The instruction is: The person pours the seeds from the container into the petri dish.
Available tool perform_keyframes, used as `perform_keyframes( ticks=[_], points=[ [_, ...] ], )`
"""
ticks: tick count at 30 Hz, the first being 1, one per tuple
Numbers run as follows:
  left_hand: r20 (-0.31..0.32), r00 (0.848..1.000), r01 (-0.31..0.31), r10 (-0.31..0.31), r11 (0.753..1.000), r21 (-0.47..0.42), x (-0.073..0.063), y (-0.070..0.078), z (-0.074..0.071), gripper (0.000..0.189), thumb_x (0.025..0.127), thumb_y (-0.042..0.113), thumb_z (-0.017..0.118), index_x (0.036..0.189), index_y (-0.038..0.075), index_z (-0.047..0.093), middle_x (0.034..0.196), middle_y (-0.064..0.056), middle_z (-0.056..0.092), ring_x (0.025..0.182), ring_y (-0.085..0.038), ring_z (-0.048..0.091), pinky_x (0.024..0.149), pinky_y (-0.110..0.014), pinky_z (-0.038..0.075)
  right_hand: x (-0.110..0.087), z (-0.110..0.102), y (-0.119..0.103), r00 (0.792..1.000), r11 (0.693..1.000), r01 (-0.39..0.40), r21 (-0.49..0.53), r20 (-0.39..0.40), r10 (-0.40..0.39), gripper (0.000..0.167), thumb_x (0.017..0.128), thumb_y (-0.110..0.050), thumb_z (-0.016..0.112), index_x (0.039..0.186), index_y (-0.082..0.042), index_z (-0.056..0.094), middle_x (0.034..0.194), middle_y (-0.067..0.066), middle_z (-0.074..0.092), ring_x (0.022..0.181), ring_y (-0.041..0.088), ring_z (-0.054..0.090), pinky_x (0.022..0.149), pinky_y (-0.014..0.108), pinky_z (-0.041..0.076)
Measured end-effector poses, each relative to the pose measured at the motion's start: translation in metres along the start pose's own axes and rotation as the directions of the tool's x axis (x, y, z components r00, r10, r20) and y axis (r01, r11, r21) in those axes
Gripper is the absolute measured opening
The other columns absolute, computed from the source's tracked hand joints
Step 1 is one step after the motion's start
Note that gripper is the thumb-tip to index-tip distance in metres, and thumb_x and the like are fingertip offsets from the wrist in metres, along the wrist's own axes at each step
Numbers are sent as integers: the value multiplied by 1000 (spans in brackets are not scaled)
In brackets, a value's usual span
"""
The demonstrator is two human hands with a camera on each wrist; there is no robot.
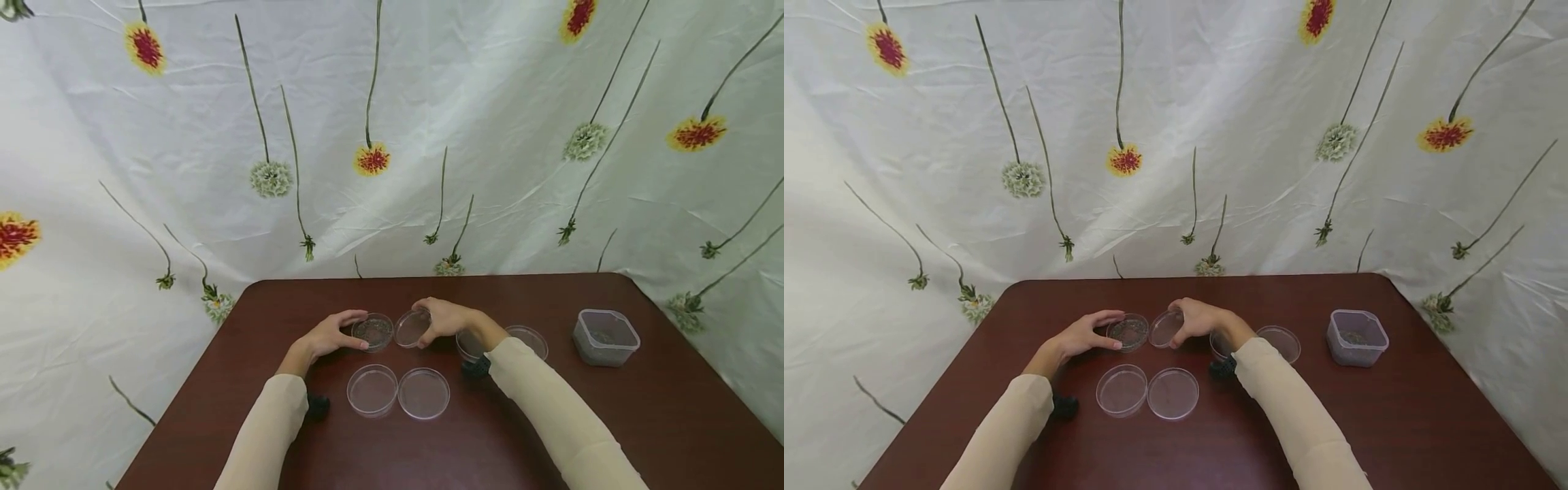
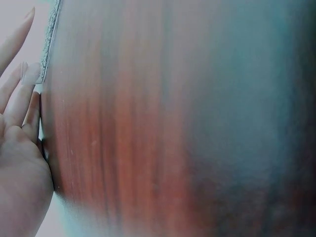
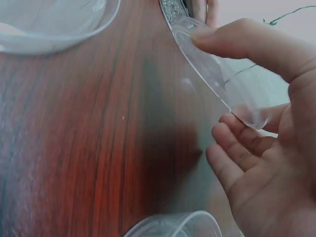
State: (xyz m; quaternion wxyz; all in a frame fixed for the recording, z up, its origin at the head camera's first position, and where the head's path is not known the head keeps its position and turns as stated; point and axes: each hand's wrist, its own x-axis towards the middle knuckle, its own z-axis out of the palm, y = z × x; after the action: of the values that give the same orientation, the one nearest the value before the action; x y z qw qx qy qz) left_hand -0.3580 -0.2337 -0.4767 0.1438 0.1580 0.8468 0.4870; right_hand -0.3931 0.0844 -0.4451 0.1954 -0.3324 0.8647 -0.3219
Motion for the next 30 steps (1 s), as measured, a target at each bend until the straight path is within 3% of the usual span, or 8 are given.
perform_keyframes(
  ticks=[6,13,23,30],
  points=[
    [-4,1000,-2,2,1000,2,-1,-1,0,77,87,19,87,153,5,49,153,-16,51,147,-38,35,117,-60,25,5,6,-1,999,980,25,199,-41,-17,88,82,-13,86,151,11,37,146,20,52,134,34,52,107,44,46],
    [-10,1000,12,-12,1000,0,0,1,2,76,87,18,88,152,7,50,152,-13,52,145,-35,39,117,-57,28,12,12,-5,999,901,24,434,-41,-7,87,84,-5,80,154,11,29,149,24,48,142,40,43,110,47,43],
    [-20,1000,23,-24,1000,-8,1,-1,4,74,88,16,86,152,5,50,151,-17,52,143,-37,42,116,-58,29,19,19,-15,998,866,27,500,-64,5,90,85,-5,79,157,5,27,154,26,39,142,40,43,107,46,47],
    [-13,999,36,-36,999,-18,3,-3,1,75,87,20,87,152,8,52,152,-14,53,144,-35,40,117,-57,28,29,28,-23,996,834,56,549,-83,-12,86,85,-2,78,157,2,30,140,22,45,134,42,52,98,41,53]
  ],
)
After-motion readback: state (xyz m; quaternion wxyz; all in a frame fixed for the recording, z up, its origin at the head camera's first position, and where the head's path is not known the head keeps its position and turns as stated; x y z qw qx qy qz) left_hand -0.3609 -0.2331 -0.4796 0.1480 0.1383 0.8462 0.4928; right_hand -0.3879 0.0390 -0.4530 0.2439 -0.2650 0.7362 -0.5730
